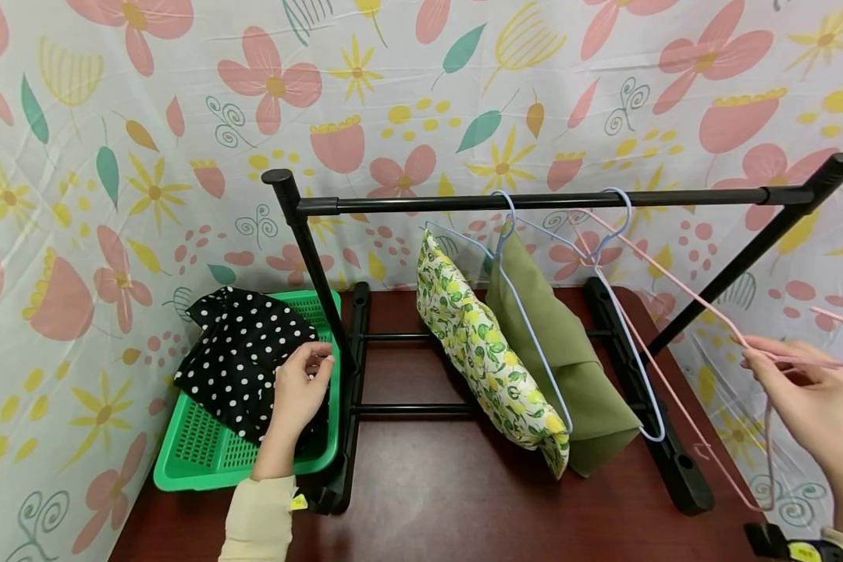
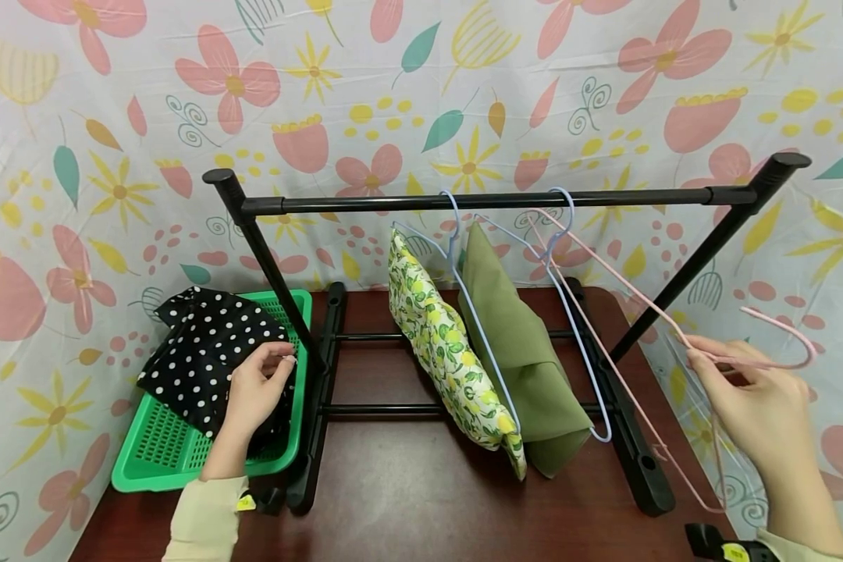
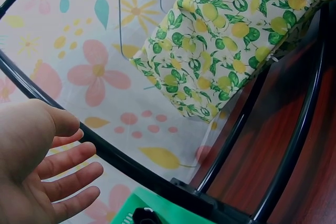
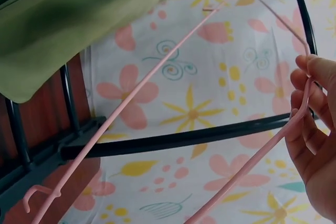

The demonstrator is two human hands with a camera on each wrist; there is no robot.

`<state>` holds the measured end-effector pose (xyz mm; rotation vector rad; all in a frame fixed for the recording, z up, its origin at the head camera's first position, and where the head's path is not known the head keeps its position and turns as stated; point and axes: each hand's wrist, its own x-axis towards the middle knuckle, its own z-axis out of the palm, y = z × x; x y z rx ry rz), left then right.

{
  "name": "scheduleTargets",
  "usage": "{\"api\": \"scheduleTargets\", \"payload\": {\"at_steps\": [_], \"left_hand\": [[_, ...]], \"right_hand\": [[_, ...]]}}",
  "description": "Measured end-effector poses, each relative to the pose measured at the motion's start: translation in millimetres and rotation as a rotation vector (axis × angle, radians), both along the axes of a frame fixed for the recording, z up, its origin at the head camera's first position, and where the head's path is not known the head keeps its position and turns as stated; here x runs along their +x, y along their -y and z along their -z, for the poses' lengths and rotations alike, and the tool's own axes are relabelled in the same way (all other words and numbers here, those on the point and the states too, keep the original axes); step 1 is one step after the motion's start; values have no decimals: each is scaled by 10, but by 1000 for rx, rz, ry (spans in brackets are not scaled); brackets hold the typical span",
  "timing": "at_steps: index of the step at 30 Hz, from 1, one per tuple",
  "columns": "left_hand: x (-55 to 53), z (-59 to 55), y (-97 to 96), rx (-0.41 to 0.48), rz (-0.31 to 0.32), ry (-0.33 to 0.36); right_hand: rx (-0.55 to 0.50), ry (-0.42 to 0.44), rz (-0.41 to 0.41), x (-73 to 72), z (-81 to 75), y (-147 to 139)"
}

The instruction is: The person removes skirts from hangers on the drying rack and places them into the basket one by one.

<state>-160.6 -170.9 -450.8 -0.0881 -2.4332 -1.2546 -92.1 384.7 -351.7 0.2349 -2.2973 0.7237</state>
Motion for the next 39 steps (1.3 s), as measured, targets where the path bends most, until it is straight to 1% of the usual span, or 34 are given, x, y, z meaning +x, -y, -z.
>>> {"api": "scheduleTargets", "payload": {"at_steps": [5,8,10,13,18,23,31,36,39], "left_hand": [[7,8,-39,14,3,27],[3,22,-59,21,8,23],[-1,33,-72,31,13,18],[-4,46,-94,48,14,12],[1,62,-131,72,18,27],[11,63,-171,97,29,42],[26,69,-223,121,21,67],[29,84,-240,134,16,76],[28,88,-255,141,16,79]], "right_hand": [[100,41,46,-91,-82,22],[124,50,42,-142,-120,33],[148,39,38,-174,-141,39],[176,57,38,-210,-172,53],[234,88,42,-283,-237,69],[269,82,27,-383,-325,99],[327,126,42,-518,-435,183],[363,103,32,-595,-492,214],[371,125,36,-639,-534,242]]}}
